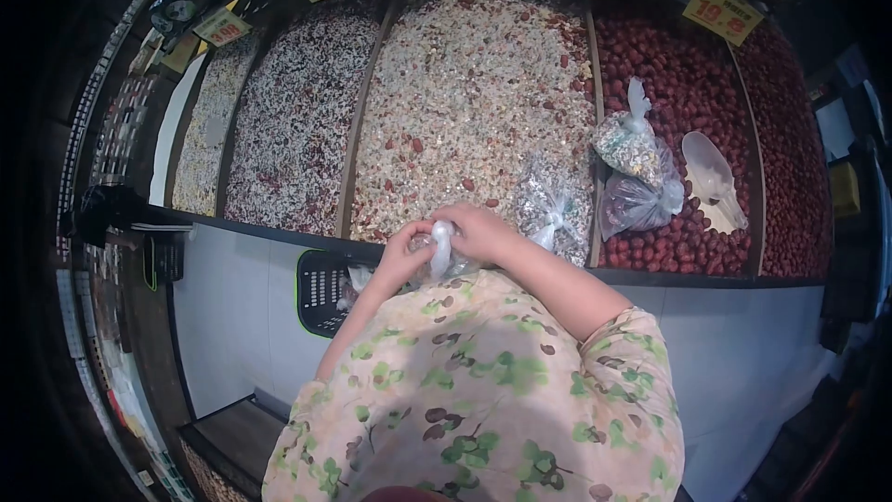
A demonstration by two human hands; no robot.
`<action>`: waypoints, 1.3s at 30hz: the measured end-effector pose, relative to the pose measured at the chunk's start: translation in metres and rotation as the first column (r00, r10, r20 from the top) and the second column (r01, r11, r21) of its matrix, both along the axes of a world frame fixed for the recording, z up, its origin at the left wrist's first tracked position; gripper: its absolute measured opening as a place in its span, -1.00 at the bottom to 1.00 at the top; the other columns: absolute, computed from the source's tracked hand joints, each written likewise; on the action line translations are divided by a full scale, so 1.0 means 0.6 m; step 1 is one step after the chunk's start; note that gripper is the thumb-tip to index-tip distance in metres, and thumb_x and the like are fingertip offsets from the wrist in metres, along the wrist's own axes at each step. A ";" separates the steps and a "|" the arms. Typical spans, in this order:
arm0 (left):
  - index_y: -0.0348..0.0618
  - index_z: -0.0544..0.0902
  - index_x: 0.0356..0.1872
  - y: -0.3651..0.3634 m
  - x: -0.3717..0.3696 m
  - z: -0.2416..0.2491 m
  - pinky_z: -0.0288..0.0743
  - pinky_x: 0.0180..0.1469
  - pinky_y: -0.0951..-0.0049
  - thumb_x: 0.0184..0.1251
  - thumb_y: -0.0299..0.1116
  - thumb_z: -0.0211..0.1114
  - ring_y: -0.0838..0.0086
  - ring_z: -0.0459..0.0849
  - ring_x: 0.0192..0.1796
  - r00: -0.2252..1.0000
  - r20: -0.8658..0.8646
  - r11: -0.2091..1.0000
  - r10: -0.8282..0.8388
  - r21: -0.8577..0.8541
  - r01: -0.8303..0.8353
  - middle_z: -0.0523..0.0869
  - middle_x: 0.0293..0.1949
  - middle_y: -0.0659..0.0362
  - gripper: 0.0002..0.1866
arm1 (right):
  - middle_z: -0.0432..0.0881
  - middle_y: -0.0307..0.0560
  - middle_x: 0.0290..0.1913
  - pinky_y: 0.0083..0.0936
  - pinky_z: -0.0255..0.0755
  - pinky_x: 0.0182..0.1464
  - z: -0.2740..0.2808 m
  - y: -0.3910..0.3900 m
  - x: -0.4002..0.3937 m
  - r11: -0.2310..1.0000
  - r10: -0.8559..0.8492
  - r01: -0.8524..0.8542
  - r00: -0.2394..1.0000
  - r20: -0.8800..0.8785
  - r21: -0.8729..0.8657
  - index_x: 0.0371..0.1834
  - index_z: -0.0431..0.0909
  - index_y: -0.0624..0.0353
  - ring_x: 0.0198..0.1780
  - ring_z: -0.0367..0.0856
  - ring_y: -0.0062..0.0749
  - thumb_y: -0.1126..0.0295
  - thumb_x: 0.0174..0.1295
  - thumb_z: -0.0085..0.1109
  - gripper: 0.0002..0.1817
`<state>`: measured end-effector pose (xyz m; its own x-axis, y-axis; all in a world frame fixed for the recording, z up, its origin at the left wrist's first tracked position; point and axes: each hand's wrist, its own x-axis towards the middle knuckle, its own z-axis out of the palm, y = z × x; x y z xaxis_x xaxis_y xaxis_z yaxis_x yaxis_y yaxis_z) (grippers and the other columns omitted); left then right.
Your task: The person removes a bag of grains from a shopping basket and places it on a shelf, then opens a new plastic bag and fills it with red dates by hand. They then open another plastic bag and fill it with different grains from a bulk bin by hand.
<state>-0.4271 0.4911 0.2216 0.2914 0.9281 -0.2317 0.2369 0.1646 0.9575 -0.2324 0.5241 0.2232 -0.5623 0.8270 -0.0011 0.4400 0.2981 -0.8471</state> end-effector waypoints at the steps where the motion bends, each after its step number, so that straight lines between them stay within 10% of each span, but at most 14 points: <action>1: -0.28 0.52 -0.11 0.001 0.003 0.005 0.27 0.18 0.45 0.04 -0.54 0.24 0.43 0.44 0.11 0.999 0.038 0.998 0.006 -0.067 -0.004 0.53 0.01 0.08 -0.68 | 0.52 0.08 -0.03 -0.34 0.35 0.10 -0.005 0.000 -0.004 0.999 -0.035 0.034 0.999 -0.023 -0.010 0.05 0.47 0.10 0.04 0.48 -0.05 0.39 0.00 0.15 -0.55; 8: -0.24 0.51 -0.22 0.008 0.005 0.005 0.31 0.14 0.42 -0.06 -0.46 0.35 0.40 0.48 0.07 0.977 0.210 0.995 -0.028 -0.089 0.048 0.53 -0.01 0.07 -0.68 | 0.53 0.01 -0.22 -0.30 0.41 -0.10 -0.009 0.006 0.004 0.999 0.032 -0.033 0.999 0.038 0.020 -0.26 0.55 0.14 -0.12 0.53 -0.08 0.32 -0.12 0.24 -0.70; 10: -0.22 0.50 -0.30 0.013 0.008 0.008 0.31 0.14 0.39 -0.13 -0.47 0.39 0.31 0.47 0.08 0.980 -0.049 0.964 -0.193 0.174 0.199 0.51 -0.02 0.05 -0.68 | 0.53 -0.01 -0.24 -0.29 0.42 -0.14 0.004 0.001 0.002 0.997 0.033 -0.037 0.997 0.066 0.063 -0.32 0.53 0.13 -0.15 0.53 -0.09 0.33 -0.14 0.24 -0.73; 19: -0.22 0.44 -0.45 0.001 0.029 0.013 0.36 0.01 0.31 -0.15 -0.48 0.36 0.14 0.49 -0.02 0.891 -0.436 0.877 -0.127 0.370 0.306 0.50 -0.06 0.03 -0.74 | 0.57 -0.09 -0.34 -0.25 0.43 -0.27 0.009 -0.010 0.002 0.998 0.007 -0.017 0.989 0.147 0.063 -0.42 0.50 0.07 -0.26 0.57 -0.12 0.39 -0.18 0.22 -0.80; 30: -0.17 0.46 -0.46 -0.009 0.036 0.031 0.34 -0.14 0.22 -0.16 -0.45 0.30 0.14 0.50 -0.23 0.811 -0.584 0.763 0.037 0.540 0.354 0.53 -0.32 0.06 -0.79 | 0.59 -0.02 -0.42 -0.32 0.40 -0.32 -0.010 -0.004 0.008 0.981 -0.083 0.092 0.995 0.059 -0.173 -0.47 0.51 0.15 -0.33 0.57 -0.12 0.43 -0.16 0.19 -0.86; 32: -0.18 0.45 -0.47 -0.005 0.037 0.019 0.33 -0.17 0.22 -0.17 -0.45 0.29 0.14 0.50 -0.29 0.811 -0.582 0.741 0.056 0.569 0.357 0.53 -0.42 0.07 -0.79 | 0.53 -0.20 -0.54 -0.52 0.34 -0.43 -0.028 -0.009 0.006 0.978 -0.164 0.158 0.986 -0.035 -0.135 -0.44 0.50 0.16 -0.49 0.49 -0.51 0.42 -0.11 0.24 -0.84; 39: -0.20 0.47 -0.41 0.004 0.052 0.002 0.33 -0.16 0.17 -0.10 -0.51 0.23 0.10 0.50 -0.37 0.858 -0.475 0.771 0.195 0.615 0.165 0.51 -0.51 0.03 -0.83 | 0.50 -0.31 -0.54 -0.64 0.31 -0.46 -0.031 -0.016 0.005 0.937 -0.271 0.230 0.954 -0.128 -0.263 -0.48 0.48 0.19 -0.49 0.43 -0.69 0.45 -0.03 0.23 -0.88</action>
<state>-0.3959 0.4934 0.2226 0.2902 0.9131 0.2864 0.6962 -0.4068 0.5915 -0.2296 0.5142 0.2046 -0.3461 0.9267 -0.1467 0.3267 -0.0275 -0.9447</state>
